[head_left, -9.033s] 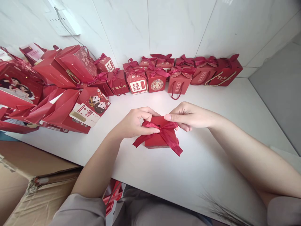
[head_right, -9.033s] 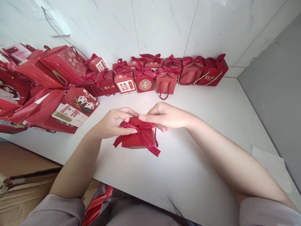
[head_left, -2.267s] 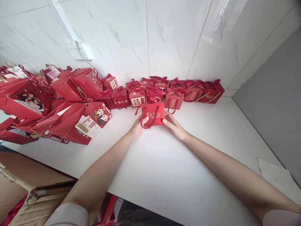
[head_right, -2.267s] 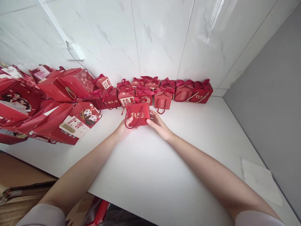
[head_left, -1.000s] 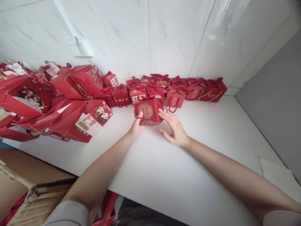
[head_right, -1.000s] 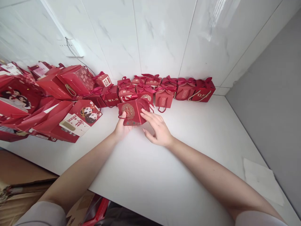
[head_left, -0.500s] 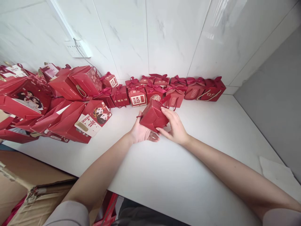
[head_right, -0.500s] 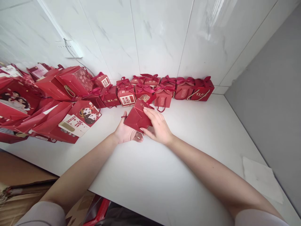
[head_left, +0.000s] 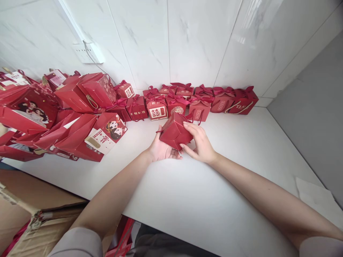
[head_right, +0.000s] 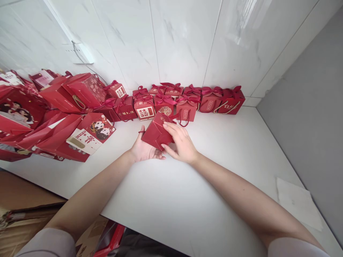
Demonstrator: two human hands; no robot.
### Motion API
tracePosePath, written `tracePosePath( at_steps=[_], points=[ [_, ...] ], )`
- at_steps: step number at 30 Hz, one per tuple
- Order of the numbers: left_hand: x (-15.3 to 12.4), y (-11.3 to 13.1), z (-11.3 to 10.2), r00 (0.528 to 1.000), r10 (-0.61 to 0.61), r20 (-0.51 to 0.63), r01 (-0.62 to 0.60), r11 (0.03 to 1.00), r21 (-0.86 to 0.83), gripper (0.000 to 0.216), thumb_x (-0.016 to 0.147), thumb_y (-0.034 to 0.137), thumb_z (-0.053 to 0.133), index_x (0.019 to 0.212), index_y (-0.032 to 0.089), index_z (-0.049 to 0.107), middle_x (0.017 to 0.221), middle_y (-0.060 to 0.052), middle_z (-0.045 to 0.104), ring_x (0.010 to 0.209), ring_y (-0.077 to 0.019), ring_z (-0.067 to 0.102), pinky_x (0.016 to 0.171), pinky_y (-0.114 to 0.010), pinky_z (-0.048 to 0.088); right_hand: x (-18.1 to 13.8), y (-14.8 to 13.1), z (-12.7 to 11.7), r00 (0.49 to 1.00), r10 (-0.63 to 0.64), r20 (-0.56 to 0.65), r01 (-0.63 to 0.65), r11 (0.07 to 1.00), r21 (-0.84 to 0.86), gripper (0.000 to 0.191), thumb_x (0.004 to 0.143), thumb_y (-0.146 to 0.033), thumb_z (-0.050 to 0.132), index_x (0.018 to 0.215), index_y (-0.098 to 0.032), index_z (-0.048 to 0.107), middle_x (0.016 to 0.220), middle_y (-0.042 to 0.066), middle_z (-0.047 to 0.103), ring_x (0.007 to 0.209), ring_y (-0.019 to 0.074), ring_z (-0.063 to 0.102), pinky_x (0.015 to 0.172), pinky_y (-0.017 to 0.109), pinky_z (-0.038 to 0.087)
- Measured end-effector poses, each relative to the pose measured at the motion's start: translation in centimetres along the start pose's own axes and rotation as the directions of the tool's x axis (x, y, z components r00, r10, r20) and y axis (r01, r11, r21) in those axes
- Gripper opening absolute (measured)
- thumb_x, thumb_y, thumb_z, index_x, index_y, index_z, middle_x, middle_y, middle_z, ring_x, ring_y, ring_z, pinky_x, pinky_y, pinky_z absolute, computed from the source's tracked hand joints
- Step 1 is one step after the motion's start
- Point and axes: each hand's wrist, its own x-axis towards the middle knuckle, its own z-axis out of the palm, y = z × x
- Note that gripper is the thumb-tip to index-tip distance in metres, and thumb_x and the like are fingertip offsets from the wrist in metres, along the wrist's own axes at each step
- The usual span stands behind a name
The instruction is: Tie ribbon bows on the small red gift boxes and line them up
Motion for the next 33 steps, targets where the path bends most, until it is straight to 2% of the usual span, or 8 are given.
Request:
tracePosePath(
  at_steps=[28,33],
  points=[
    [0.16,0.01,-0.14,1.0,-0.017,-0.01,0.017,1.0,0.002,0.116,0.065,0.094,0.006,0.121,0.009,0.059,0.096,-0.018,0.069,0.077,-0.0263,0.066,0.091,-0.045,0.046,-0.04,0.06,-0.1,1.0,0.013,0.012,-0.013,1.0,-0.013,0.067,0.087,-0.028,0.057,0.147,-0.025,0.028,0.142,0.013,0.047,0.129,0.0318,0.046,0.102,0.056,0.043],
    [0.16,0.01,-0.17,1.0,-0.005,0.004,0.005,1.0,0.002,0.112,0.069,0.091,0.005,0.122,0.008,0.058,0.097,-0.019,0.069,0.079,-0.0264,0.066,0.091,-0.046,0.046,-0.12,0.08,-0.1,1.0,0.02,0.017,-0.02,1.0,-0.023,0.065,0.088,-0.03,0.056,0.147,-0.025,0.028,0.143,0.013,0.046,0.129,0.0326,0.046,0.102,0.057,0.043]
  ],
)
